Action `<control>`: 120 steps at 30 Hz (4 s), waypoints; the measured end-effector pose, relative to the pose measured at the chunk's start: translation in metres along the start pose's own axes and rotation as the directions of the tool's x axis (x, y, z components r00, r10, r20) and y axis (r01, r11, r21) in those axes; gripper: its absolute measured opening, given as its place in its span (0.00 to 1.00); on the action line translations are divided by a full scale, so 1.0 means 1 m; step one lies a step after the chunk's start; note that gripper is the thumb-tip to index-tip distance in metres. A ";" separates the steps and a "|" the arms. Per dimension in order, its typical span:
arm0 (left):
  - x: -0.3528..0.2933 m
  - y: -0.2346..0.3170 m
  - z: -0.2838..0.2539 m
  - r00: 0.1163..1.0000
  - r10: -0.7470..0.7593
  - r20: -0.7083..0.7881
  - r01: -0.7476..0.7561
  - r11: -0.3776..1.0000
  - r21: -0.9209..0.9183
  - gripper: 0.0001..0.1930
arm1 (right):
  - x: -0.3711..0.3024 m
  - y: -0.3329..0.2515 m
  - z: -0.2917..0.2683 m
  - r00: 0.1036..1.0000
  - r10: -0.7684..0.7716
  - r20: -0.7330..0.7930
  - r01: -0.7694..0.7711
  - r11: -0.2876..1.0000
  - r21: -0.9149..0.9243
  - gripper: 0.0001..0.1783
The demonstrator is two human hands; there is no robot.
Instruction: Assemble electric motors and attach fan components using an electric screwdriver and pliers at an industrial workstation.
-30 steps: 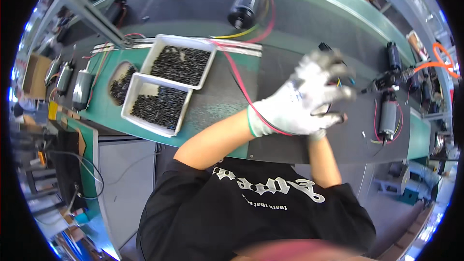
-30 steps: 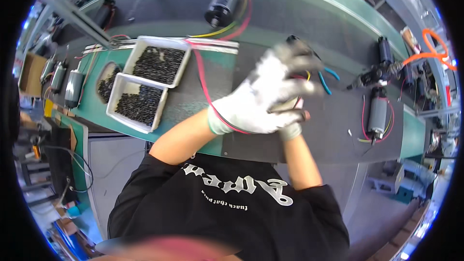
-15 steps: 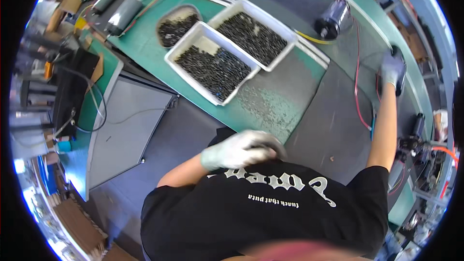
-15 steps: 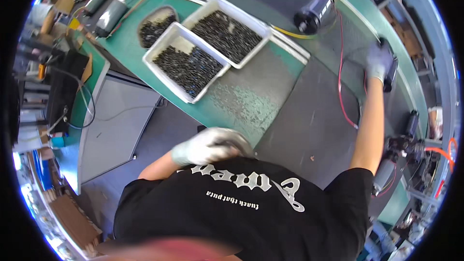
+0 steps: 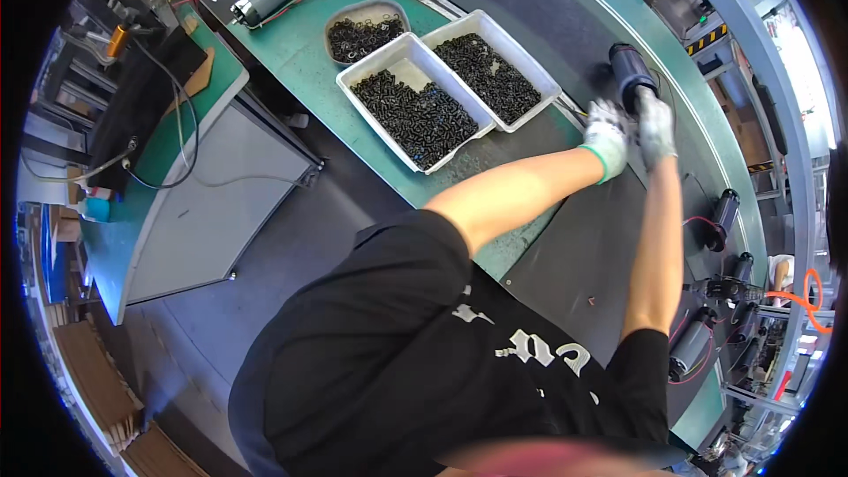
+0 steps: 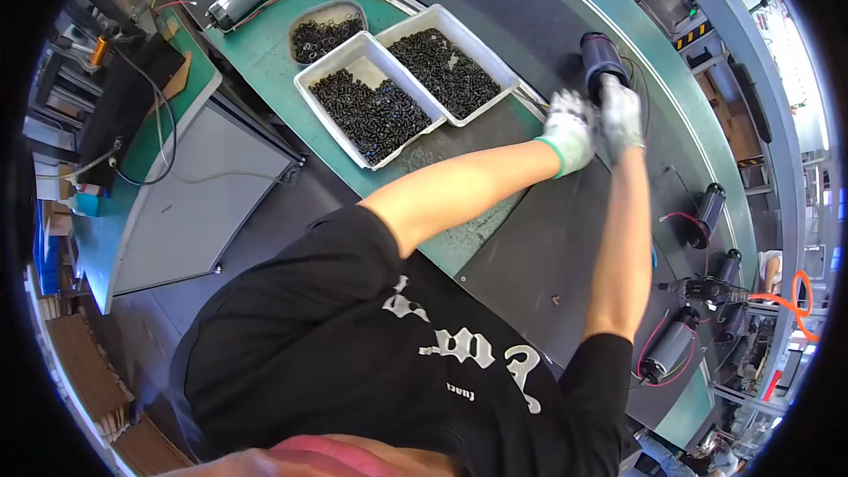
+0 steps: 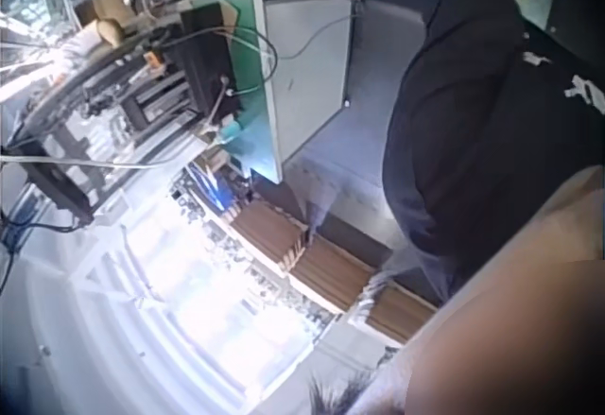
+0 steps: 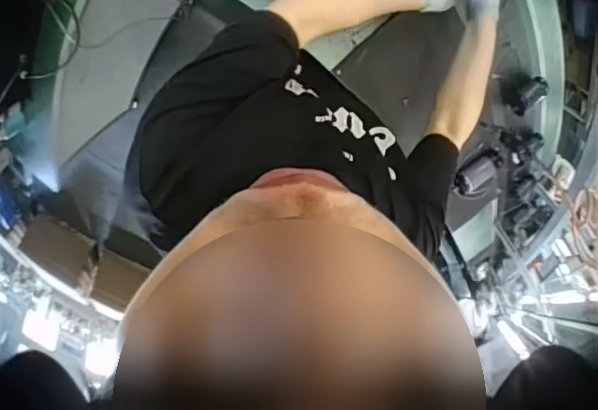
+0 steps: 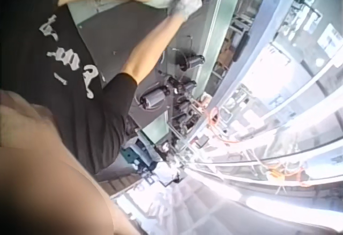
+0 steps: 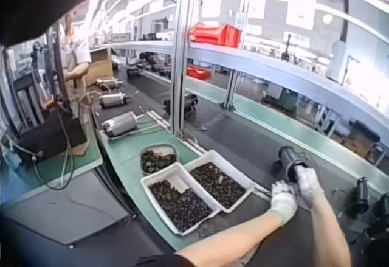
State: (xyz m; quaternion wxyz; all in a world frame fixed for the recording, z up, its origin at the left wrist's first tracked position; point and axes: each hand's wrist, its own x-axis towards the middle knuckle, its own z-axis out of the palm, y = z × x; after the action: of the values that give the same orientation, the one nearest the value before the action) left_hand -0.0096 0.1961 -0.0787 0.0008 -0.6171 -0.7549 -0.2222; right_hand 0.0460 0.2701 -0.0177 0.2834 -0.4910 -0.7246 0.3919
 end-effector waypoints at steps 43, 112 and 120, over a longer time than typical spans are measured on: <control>-0.091 -0.087 -0.144 0.995 0.015 0.102 0.091 0.327 -0.941 0.11 | -0.205 0.085 -0.236 0.848 0.057 -0.528 0.419 0.538 0.732 0.18; -0.165 0.028 -0.043 0.598 0.053 0.800 0.789 -0.215 -0.575 0.09 | -0.210 0.043 -0.093 0.883 -0.104 -0.458 0.467 0.285 0.837 0.20; -0.167 0.014 -0.037 0.634 0.231 0.738 0.686 -0.607 -0.400 0.10 | -0.205 0.014 -0.062 0.747 0.124 -0.653 0.476 0.586 0.655 0.21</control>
State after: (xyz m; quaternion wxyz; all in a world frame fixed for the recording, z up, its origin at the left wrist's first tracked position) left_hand 0.0335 0.0301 -0.0868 -0.7949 -0.0287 -0.2795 -0.5377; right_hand 0.1754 0.0999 -0.0016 0.7381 -0.3345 -0.3799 0.4462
